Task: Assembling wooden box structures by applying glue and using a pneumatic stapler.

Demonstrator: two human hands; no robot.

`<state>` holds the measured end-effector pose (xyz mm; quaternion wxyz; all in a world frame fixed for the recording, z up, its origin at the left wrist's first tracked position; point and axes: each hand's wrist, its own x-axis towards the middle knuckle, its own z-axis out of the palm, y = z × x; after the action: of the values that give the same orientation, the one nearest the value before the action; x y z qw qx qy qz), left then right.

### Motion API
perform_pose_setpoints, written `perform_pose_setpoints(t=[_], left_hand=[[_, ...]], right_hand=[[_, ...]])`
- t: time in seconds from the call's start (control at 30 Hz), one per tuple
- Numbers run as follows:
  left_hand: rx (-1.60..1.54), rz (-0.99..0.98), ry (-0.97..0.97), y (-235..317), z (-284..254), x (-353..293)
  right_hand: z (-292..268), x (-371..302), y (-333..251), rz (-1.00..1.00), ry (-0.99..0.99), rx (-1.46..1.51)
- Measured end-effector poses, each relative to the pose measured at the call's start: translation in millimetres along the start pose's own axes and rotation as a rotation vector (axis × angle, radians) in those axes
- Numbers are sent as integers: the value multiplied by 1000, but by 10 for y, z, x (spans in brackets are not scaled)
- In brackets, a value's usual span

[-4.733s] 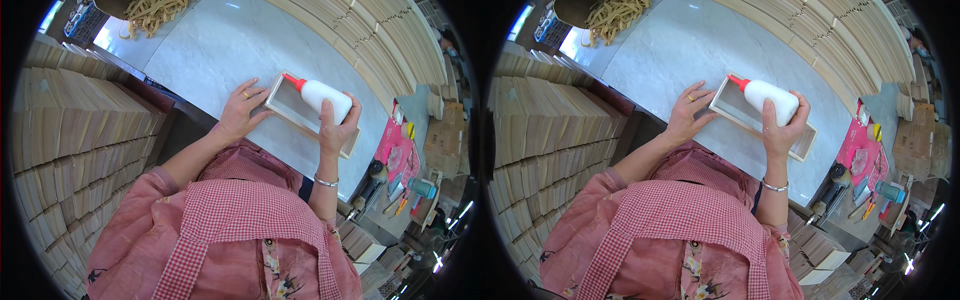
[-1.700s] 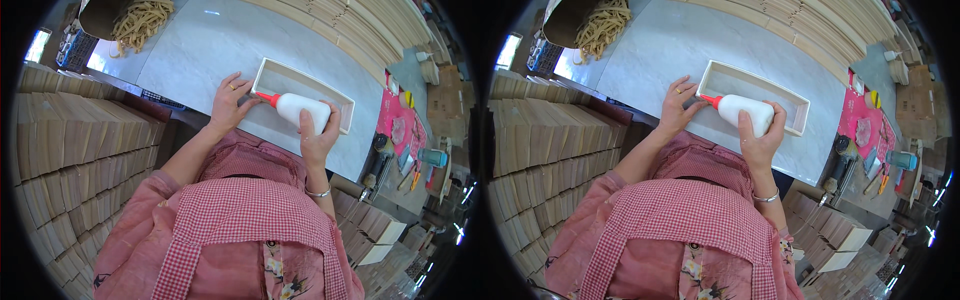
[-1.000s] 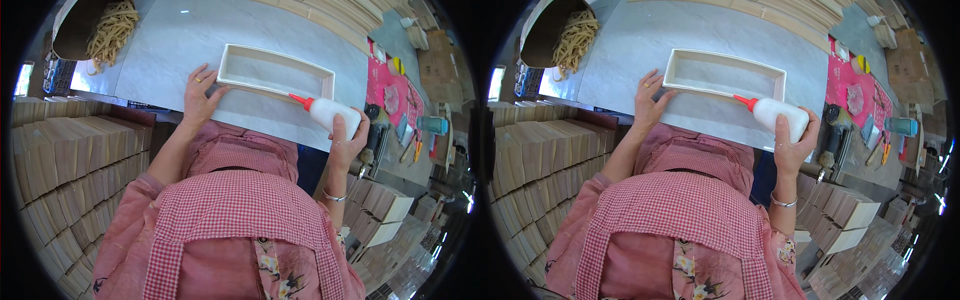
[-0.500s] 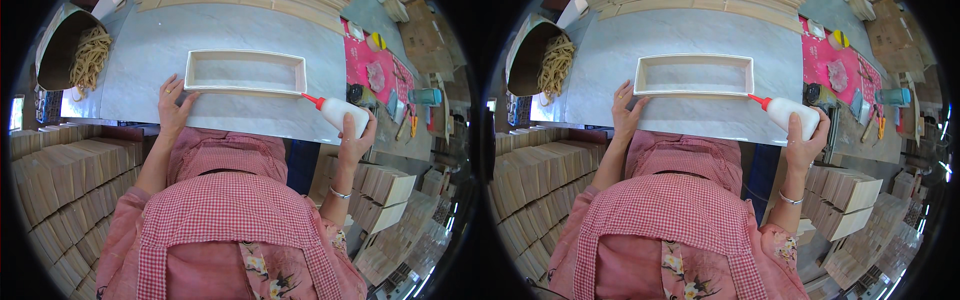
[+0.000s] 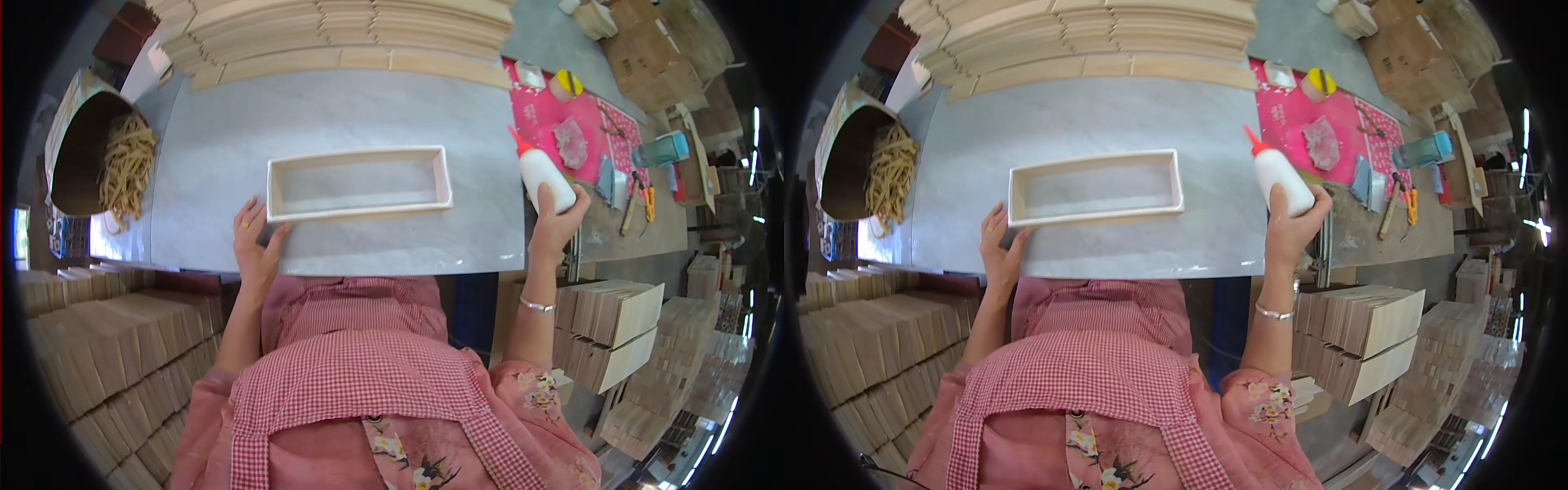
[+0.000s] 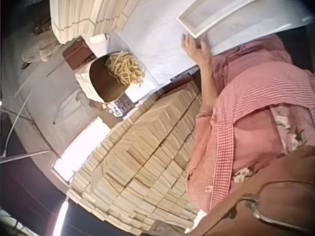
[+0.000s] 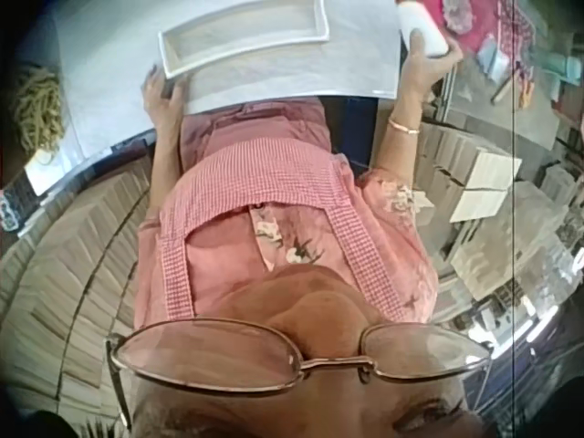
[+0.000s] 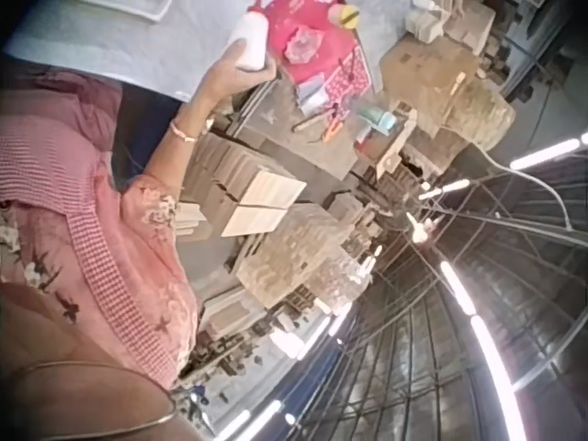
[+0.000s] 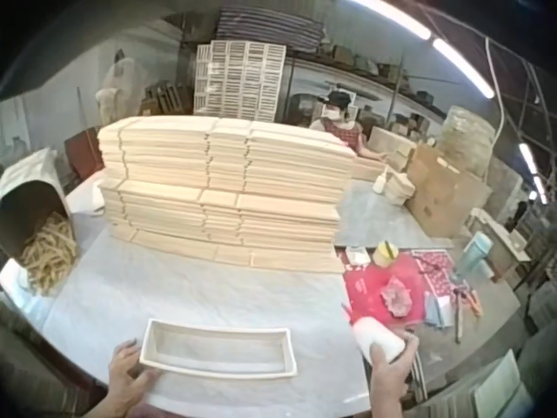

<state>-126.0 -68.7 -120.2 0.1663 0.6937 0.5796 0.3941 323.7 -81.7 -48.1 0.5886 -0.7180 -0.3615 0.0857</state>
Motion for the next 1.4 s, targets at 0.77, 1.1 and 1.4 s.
perform_pose_setpoints(t=[0.77,1.1,1.4], left_hand=[[82,-87,-96,-322,5,1],[112,-41,-103,-292,18,-42],[63,29,-37,-331,63,-24]], right_hand=[[-742,1493,137,-114,-192,-1057],[-4088,463,79,778,156,-1435],[-4514,218,684,984,239,-1247]])
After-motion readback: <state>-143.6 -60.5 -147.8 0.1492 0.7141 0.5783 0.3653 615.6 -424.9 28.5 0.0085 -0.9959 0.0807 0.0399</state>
